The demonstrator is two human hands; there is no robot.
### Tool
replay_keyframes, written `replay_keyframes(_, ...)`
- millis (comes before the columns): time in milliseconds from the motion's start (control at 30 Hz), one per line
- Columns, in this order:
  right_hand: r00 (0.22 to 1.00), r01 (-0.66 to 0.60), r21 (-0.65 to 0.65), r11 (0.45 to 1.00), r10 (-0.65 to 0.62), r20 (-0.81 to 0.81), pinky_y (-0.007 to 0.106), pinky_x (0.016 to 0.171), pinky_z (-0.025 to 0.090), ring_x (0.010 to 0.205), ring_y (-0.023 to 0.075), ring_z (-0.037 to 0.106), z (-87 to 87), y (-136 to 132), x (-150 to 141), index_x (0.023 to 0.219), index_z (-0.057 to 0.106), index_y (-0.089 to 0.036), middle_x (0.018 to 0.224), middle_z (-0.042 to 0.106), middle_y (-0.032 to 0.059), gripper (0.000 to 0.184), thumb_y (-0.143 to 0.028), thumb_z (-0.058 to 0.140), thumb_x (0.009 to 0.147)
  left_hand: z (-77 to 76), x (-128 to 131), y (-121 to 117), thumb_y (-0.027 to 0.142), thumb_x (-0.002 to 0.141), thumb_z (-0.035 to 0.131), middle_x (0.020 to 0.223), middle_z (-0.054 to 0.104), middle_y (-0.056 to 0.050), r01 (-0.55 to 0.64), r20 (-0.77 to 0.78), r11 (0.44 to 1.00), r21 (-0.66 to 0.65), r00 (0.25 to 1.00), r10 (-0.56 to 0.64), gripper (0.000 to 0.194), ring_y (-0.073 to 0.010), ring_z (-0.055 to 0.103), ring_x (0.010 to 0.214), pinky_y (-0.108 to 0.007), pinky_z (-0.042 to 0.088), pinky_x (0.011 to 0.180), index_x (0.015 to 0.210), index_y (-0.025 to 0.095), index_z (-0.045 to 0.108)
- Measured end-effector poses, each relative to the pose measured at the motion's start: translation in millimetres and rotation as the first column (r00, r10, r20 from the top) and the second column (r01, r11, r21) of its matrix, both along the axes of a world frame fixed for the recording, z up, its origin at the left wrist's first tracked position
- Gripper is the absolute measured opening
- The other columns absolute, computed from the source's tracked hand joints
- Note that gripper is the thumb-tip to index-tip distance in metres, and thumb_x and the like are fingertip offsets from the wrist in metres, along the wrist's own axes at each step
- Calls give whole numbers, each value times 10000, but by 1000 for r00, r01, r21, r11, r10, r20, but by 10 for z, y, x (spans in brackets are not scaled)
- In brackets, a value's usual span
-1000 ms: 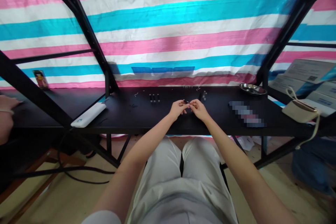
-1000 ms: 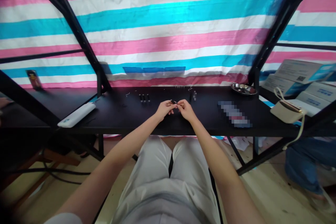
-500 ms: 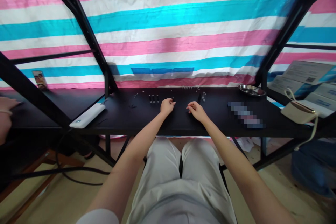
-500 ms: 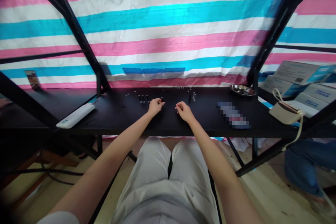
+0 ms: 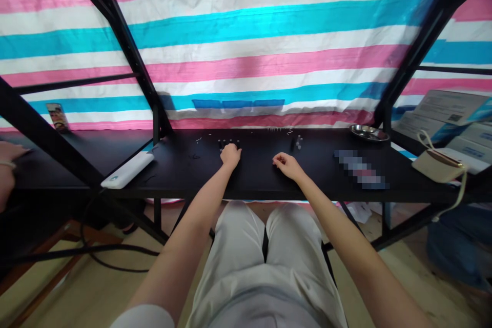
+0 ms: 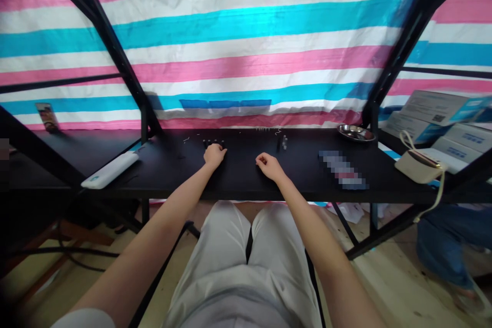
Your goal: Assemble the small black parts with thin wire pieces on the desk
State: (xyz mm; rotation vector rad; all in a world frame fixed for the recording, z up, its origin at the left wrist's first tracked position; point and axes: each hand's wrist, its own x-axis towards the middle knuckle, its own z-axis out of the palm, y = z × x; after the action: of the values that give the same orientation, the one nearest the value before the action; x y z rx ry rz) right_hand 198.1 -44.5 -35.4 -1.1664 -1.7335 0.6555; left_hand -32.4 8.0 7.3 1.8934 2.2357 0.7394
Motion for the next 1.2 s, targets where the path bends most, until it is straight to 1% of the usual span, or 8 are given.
replay_keyframes(400, 1000, -7, 3, 1000, 7, 11, 306, 668, 454, 662, 151, 577, 34, -21, -4, 762, 566, -209, 715, 634, 16, 146, -345, 513, 755, 60, 49, 14, 318, 780, 588, 1009, 659, -149, -57, 28, 998, -34, 998, 58, 233, -286, 626, 954, -364, 487, 777, 926, 159, 677)
replay_keyframes(633, 1000, -3, 5, 1000, 3, -23, 308, 658, 464, 650, 151, 576, -10, 6, 4, 776, 561, -211, 715, 627, 14, 146, -349, 517, 759, 87, 21, 12, 349, 759, 608, 998, 648, -182, -20, -96, 998, -60, 995, 14, 293, -300, 626, 944, -354, 489, 759, 942, 127, 666)
replay_keyframes(767, 992, 115, 77, 990, -110, -66, 312, 669, 461, 649, 157, 562, 21, -8, 28, 794, 558, -209, 735, 616, 26, 155, -353, 508, 771, 44, 45, -85, 371, 763, 604, 961, 655, -163, 56, -151, 998, -39, 987, -61, 270, -287, 627, 923, -339, 478, 749, 898, 147, 670)
replay_keyframes(833, 954, 286, 149, 946, -266, -140, 314, 697, 454, 681, 164, 554, 47, 4, 80, 820, 550, -202, 765, 607, 42, 177, -368, 502, 780, -5, 83, -165, 398, 779, 580, 910, 665, -138, 110, -136, 994, -23, 984, -112, 259, -271, 631, 881, -326, 470, 727, 833, 163, 673)
replay_keyframes(900, 859, 495, 176, 851, -449, -246, 312, 714, 448, 706, 165, 540, 48, 69, 168, 867, 534, -193, 811, 594, 56, 217, -390, 500, 784, -55, 125, -247, 421, 799, 549, 855, 670, -109, 157, -113, 988, 4, 981, -156, 268, -250, 628, 856, -306, 455, 712, 782, 182, 669)
replay_keyframes(967, 720, 668, 116, 735, -598, -352, 308, 710, 447, 711, 157, 527, 12, 194, 283, 930, 501, -184, 863, 576, 65, 270, -398, 517, 767, -92, 156, -315, 426, 820, 519, 809, 668, -85, 215, -108, 976, 31, 972, -211, 280, -225, 623, 828, -283, 438, 701, 759, 194, 662)
replay_keyframes(1067, 603, 756, -16, 655, -705, -374, 321, 725, 447, 735, 160, 527, -63, 438, 454, 956, 468, -187, 908, 554, 62, 344, -383, 584, 699, -114, 176, -379, 403, 839, 495, 770, 661, -62, 346, -137, 937, 51, 932, -337, 264, -195, 613, 782, -261, 412, 685, 772, 203, 655)
replay_keyframes(1200, 578, 808, 25, 589, -782, -231, 393, 860, 399, 864, 212, 518, -62, 673, 585, 874, 488, -195, 925, 555, 74, 352, -341, 668, 610, -111, 183, -420, 377, 850, 485, 748, 650, -67, 466, -178, 882, 64, 875, -449, 254, -203, 611, 759, -264, 387, 668, 768, 194, 641)
